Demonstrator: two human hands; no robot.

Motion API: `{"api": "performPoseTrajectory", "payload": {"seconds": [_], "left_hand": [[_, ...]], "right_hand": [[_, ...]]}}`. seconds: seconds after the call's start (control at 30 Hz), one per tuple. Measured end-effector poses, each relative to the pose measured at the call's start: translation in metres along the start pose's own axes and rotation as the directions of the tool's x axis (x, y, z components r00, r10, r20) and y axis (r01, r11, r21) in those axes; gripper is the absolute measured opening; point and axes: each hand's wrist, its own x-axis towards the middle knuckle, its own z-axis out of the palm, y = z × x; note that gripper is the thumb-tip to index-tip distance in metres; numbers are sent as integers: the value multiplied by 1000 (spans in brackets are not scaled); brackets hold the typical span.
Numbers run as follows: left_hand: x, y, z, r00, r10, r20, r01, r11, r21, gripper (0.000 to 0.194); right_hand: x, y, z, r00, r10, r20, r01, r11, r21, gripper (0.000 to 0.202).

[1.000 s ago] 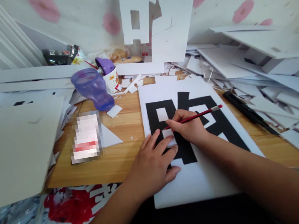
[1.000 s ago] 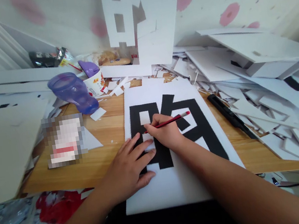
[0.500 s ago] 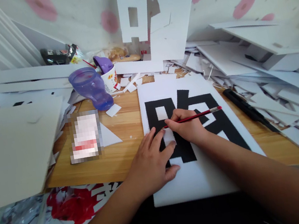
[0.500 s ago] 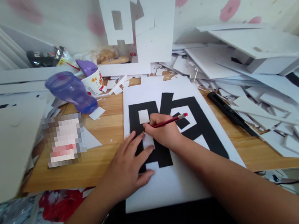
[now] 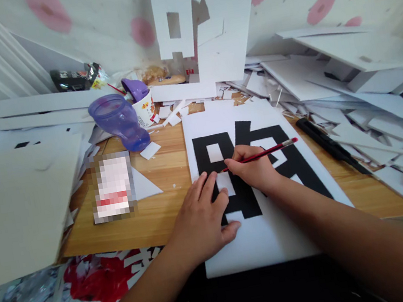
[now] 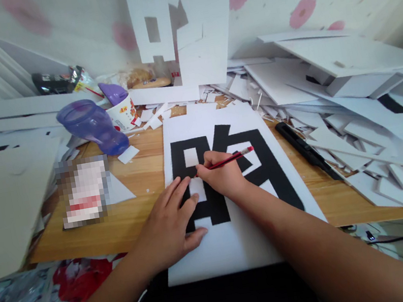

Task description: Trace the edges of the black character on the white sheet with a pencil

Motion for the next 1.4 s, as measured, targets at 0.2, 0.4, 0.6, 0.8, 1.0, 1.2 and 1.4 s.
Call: {"api": "performPoseTrajectory", "payload": {"seconds": [0.2,0.4,0.6,0.8,1.0,1.2,1.4], "left_hand": [[1,0,0,1000,-5,-14,5,1000,6,61],[1,1,1,1000,-1,-13,1,1000,4,61],[2,-1,2,1000,5,-3,-5,1000,23,62],[9,-7,-11,997,37,65,-43,995,91,63],[29,-14,-29,993,26,115,-42,989,141,47],[34,-29,-18,988,-35,151,11,987,160,74],[32,-30,-11,989,-43,144,22,989,149,76]], "right_hand": [[0,0,-7,999,51,-2,-51,999,6,26],[1,2,-10,998,56,-23,-54,996,67,25],[2,4,-9,998,53,-38,-47,989,138,27],[3,1,-10,997,71,-17,-67,984,164,28],[3,1,-9,998,61,-20,-57,985,160,27],[2,-1,-10,989,148,-16,-142,969,204,27],[20,-10,-8,984,178,1,-173,954,244,25]]}}
